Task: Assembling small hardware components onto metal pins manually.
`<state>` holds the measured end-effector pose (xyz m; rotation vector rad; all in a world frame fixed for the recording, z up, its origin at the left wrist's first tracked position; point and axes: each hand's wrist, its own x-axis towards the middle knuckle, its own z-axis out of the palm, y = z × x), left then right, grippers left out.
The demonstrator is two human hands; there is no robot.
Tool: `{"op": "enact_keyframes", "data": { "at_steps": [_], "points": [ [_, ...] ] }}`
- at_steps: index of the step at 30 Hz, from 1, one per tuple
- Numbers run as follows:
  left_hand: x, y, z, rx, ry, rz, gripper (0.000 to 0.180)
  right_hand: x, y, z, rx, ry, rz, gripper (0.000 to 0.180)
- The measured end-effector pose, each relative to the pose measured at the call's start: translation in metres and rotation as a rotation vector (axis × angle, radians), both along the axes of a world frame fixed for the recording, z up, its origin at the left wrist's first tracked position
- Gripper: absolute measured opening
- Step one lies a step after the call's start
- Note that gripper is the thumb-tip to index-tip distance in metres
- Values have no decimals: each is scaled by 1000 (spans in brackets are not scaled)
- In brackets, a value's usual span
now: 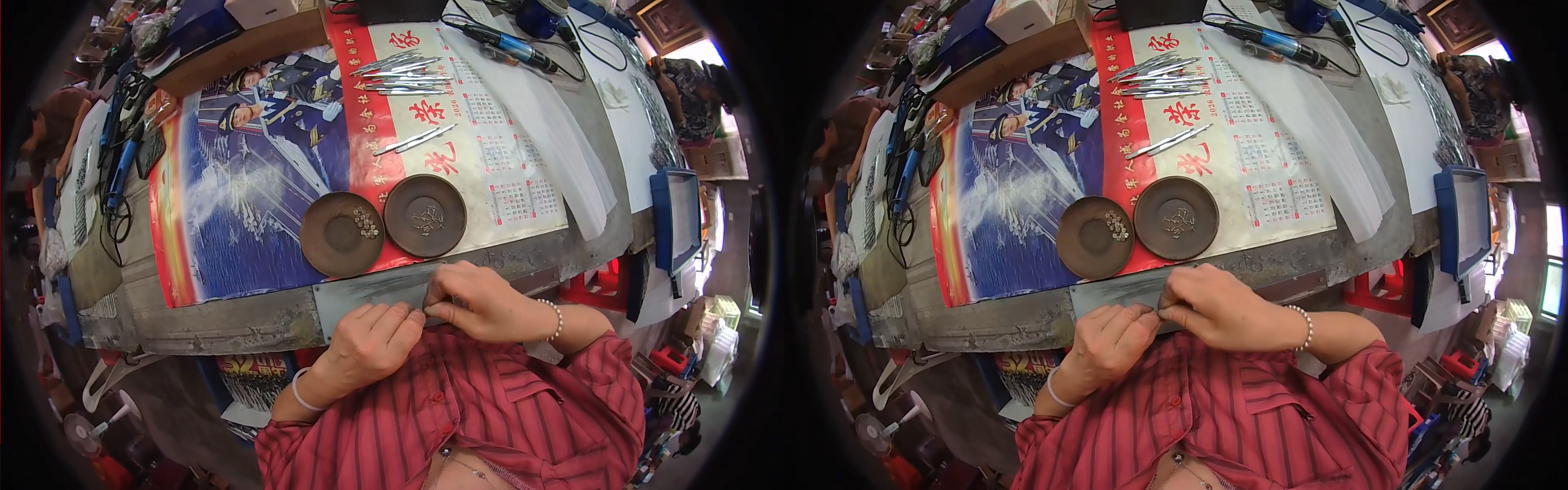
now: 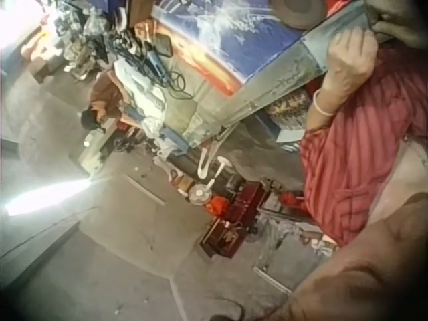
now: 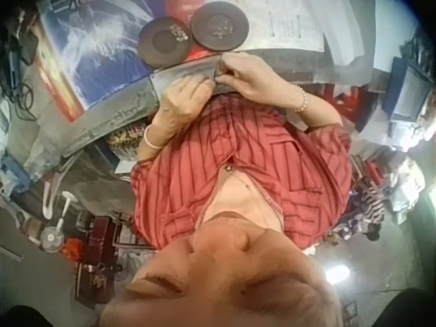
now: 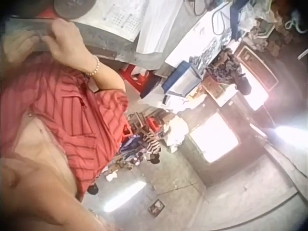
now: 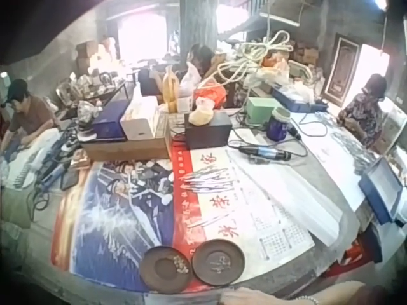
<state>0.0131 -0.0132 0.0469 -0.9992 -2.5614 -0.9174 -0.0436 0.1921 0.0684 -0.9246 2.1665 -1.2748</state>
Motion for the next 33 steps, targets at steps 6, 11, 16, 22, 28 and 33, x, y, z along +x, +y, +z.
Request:
{"op": "enact_keyframes", "data": {
  "at_steps": [6, 11, 16, 22, 28, 33],
  "points": [
    [2, -5, -10, 260, -122, 116, 19, 22, -19, -4, 58, 690, -23, 23],
    [13, -10, -20, 293, -188, 258, 22, 13, -33, 0, 2, 406, 19, 23],
    [24, -23, -23, 273, -188, 374, 27, -21, -39, -21, -103, 92, -12, 15],
    [33, -36, -24, 575, -461, 485, 20, -48, -70, -43, 157, 547, -39, 8],
    [38, -44, -27, 681, -510, 521, 18, -55, -89, -53, 357, 730, 83, 3],
    [37, -48, -30, 673, -490, 513, 18, -56, -99, -49, 420, 787, 148, 3]
  ]
}}
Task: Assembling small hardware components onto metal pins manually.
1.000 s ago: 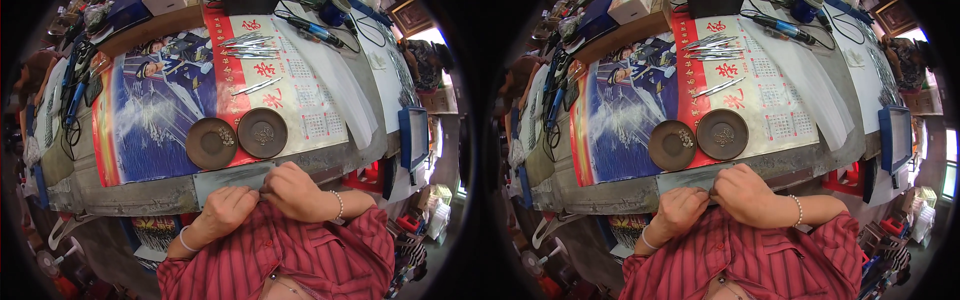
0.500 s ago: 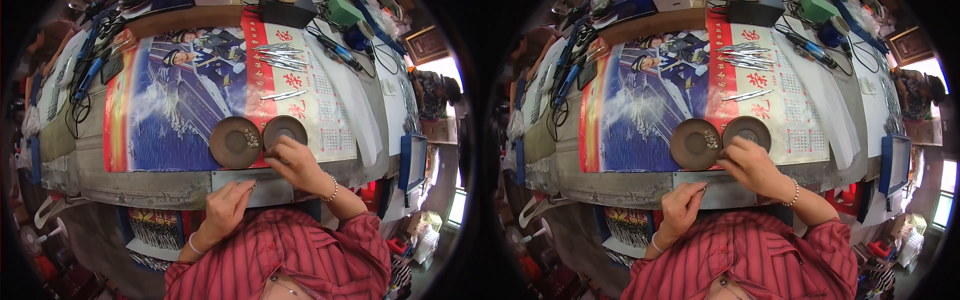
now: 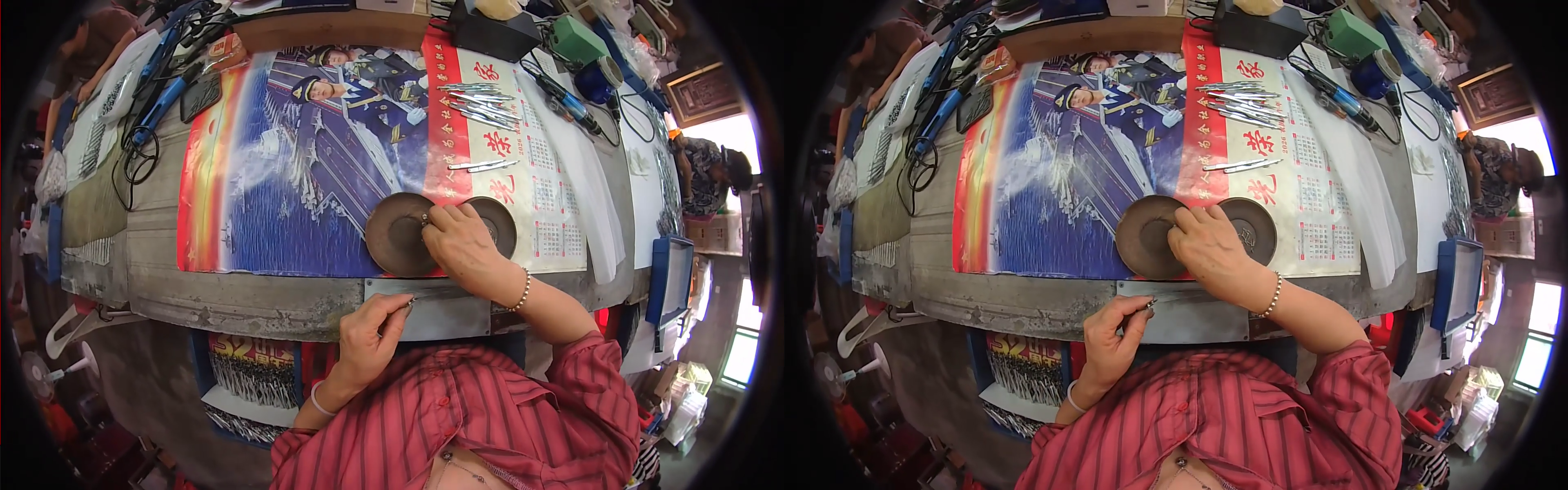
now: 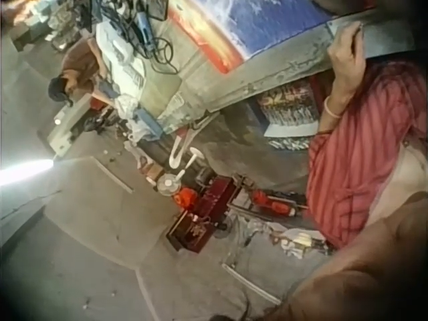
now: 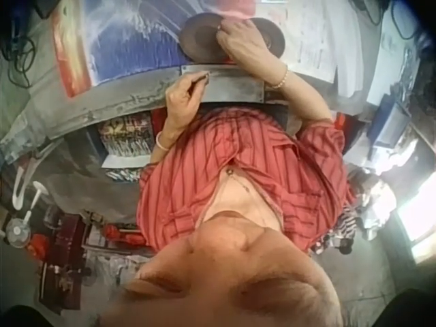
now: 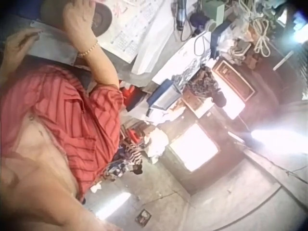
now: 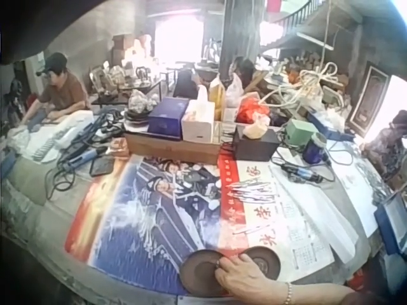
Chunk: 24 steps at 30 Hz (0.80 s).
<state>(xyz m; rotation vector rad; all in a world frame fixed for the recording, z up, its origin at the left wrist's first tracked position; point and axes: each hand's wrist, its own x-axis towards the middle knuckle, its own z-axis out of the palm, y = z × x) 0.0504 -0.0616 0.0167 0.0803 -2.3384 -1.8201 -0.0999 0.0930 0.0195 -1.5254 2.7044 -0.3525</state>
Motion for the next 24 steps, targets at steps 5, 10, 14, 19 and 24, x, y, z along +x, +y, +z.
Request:
{"op": "enact_keyframes", "data": {
  "at_steps": [5, 10, 14, 19, 24],
  "points": [
    [0, -1, -2, 19, -9, 38, 18, 6, -5, 3, 31, -10, 33, 4],
    [0, -3, -6, 30, -43, 83, 18, 18, 3, 7, -8, -34, 77, 6],
    [2, -4, -10, 117, -117, 123, 17, 27, 8, 13, -62, -78, 83, 7],
    [3, 0, -12, 220, -167, 121, 16, 28, 18, 11, -49, -50, 107, 8],
    [1, 7, -8, 473, -241, 70, 19, 31, 26, 10, -43, -73, 106, 8]
  ]
}}
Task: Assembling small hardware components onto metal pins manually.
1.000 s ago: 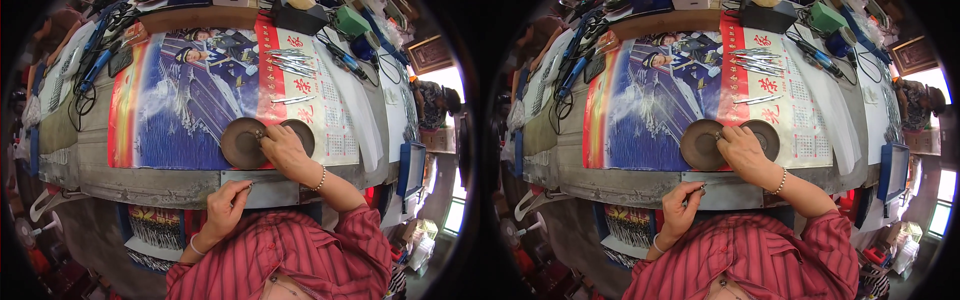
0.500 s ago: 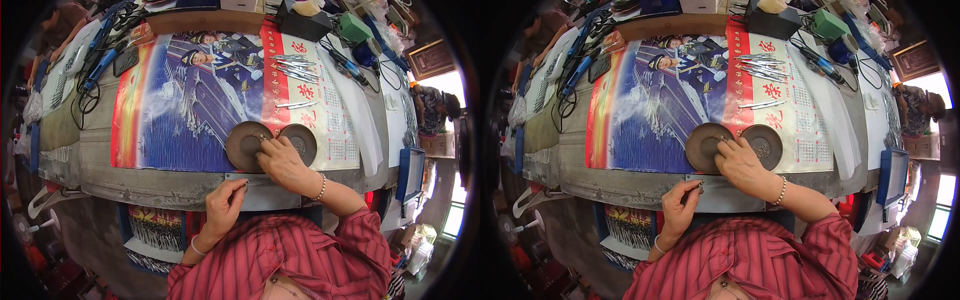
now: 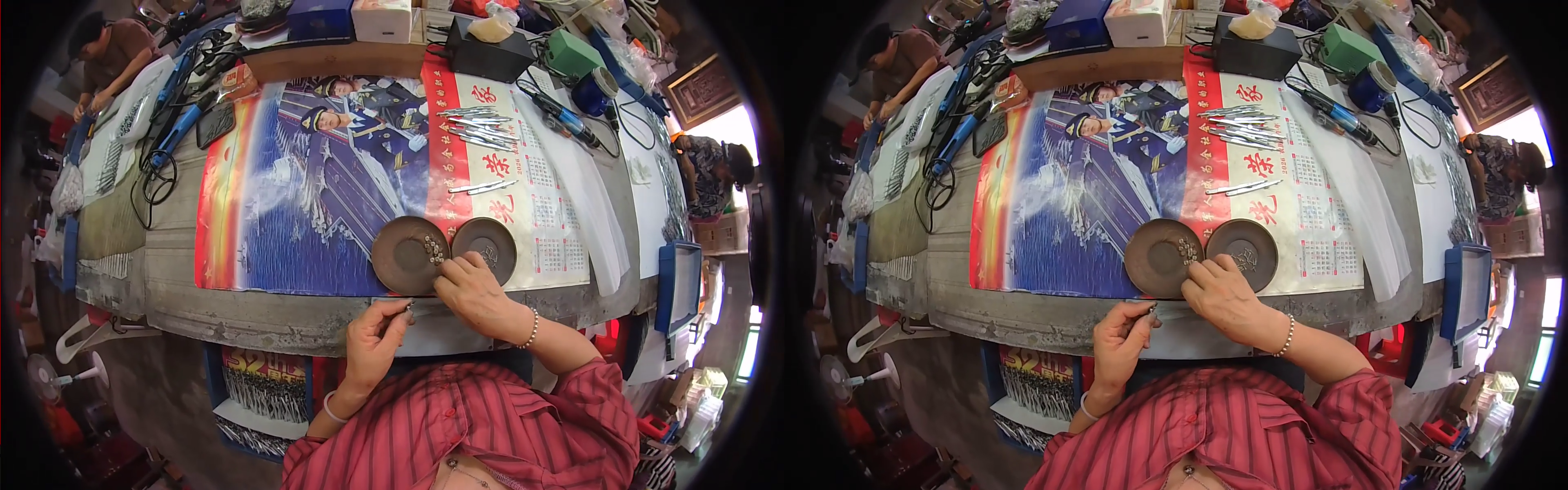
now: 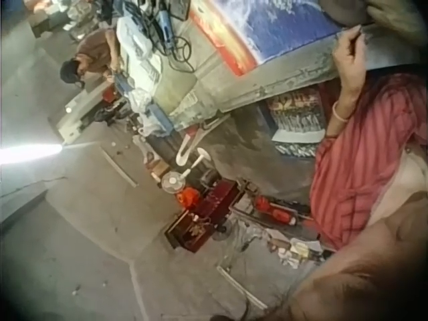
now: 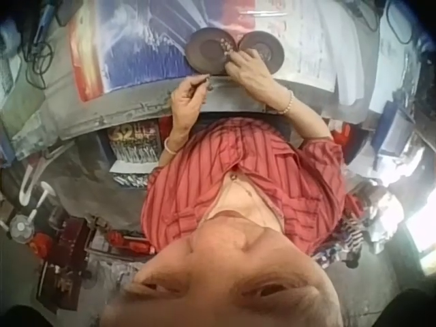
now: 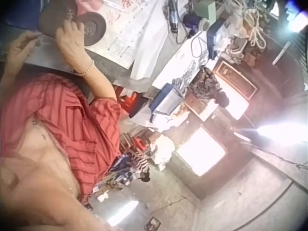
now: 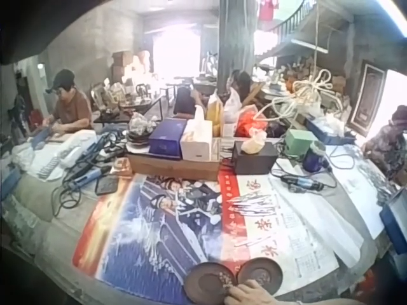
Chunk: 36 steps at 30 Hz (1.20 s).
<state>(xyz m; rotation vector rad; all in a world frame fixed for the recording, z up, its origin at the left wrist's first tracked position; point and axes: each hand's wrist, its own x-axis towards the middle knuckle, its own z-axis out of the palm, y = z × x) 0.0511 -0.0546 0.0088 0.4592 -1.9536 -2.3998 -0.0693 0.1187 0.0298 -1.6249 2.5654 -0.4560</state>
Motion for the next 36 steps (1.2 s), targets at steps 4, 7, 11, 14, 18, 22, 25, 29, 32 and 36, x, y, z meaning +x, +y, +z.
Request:
{"op": "enact_keyframes", "data": {
  "at_steps": [4, 7, 11, 14, 18, 22, 25, 29, 32, 36],
  "points": [
    [-4, 9, 3, 166, -44, -21, 21, 18, 8, 9, -278, -350, -163, 10],
    [-6, 20, 0, 389, -28, -41, 22, 31, 13, 12, -525, -621, -293, 15],
    [-9, 34, 1, 471, -63, -78, 28, 39, 12, 11, -699, -711, -396, 15],
    [-8, 43, 2, 526, -36, -66, 30, 43, 14, 9, -754, -739, -426, 14],
    [-4, 49, 2, 546, -3, -83, 31, 44, 21, 8, -747, -597, -392, 14],
    [-2, 53, 2, 530, 29, -112, 31, 45, 26, 7, -741, -611, -401, 14],
    [-1, 55, 2, 502, 108, -136, 29, 47, 29, 6, -806, -838, -420, 15],
    [1, 59, -1, 529, 183, -166, 29, 47, 33, -6, -1092, -1708, -433, 21],
    [3, 62, -3, 493, 240, -183, 30, 49, 35, -7, -1113, -1784, -422, 20],
    [3, 69, 1, 344, 309, -85, 30, 58, 25, 3, -1163, -1628, -521, 17]
  ]
}}
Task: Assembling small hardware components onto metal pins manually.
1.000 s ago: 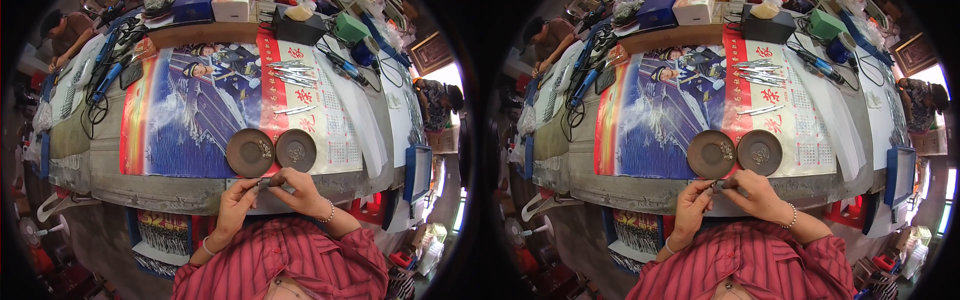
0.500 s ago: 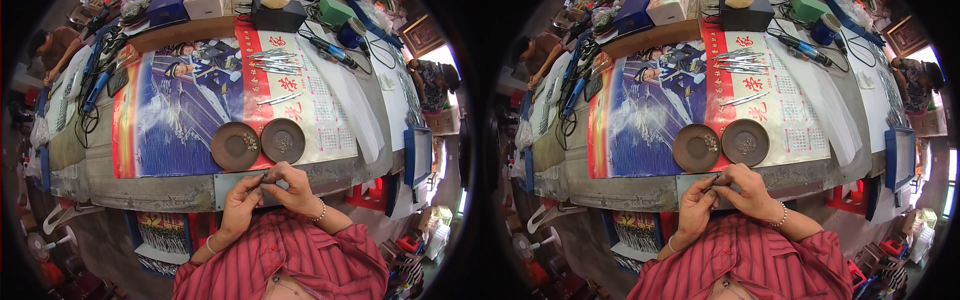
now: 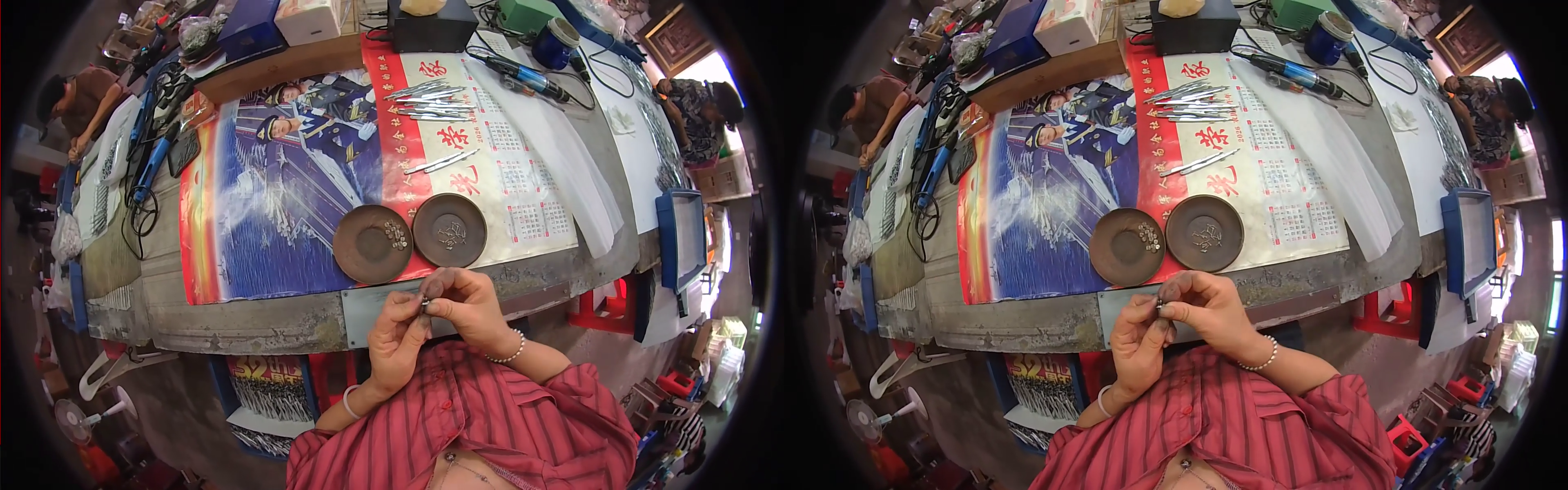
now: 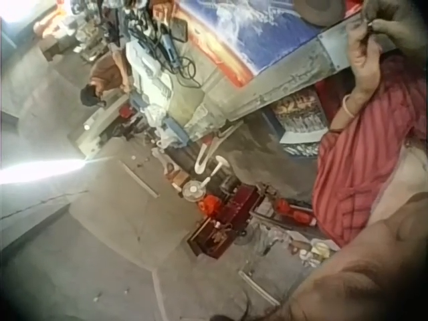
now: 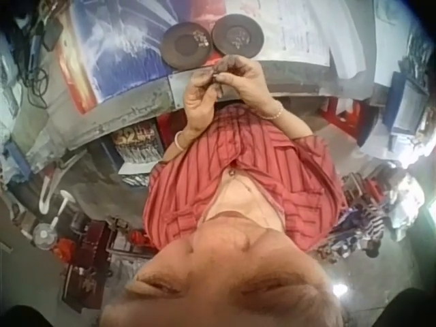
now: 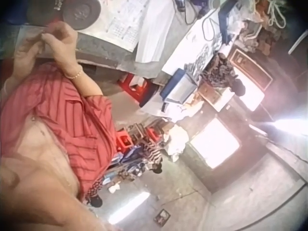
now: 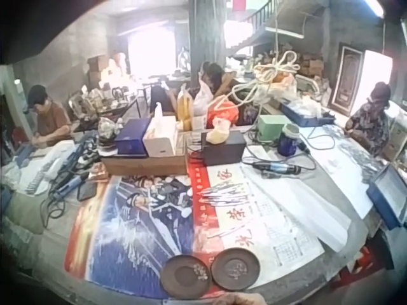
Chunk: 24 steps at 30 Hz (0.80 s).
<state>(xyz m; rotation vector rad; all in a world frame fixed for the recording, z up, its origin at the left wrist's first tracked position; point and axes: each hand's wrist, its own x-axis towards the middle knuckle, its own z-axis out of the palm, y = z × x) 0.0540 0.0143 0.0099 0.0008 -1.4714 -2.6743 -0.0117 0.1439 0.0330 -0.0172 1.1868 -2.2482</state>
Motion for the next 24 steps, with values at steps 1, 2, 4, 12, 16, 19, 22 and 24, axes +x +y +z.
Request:
{"op": "enact_keyframes", "data": {
  "at_steps": [1, 2, 4, 12, 16, 19, 22, 24],
  "points": [
    [-1, 2, 1, -92, 12, 82, 30, 3, -4, 1, 107, 157, -83, 16],
    [-2, 3, 2, -93, 16, 78, 30, 5, -7, 2, 215, 313, -167, 16],
    [-4, 5, 6, -173, 86, 141, 30, 6, -8, 3, 247, 417, -232, 19],
    [-1, 5, 12, -138, 66, 88, 28, 1, -7, 8, 583, 1005, -336, 15],
    [0, 9, 8, -200, 50, 43, 25, -1, -4, 2, 653, 1060, -324, 20],
    [-3, 8, 14, -248, 41, 32, 24, 0, -3, -4, 676, 1094, -306, 26],
    [-4, 5, 12, -246, 62, 45, 26, 1, -4, -4, 653, 1124, -210, 25],
    [-3, 5, 10, -172, 8, 32, 27, -1, -2, -4, 645, 1086, -150, 24]
  ]
}}
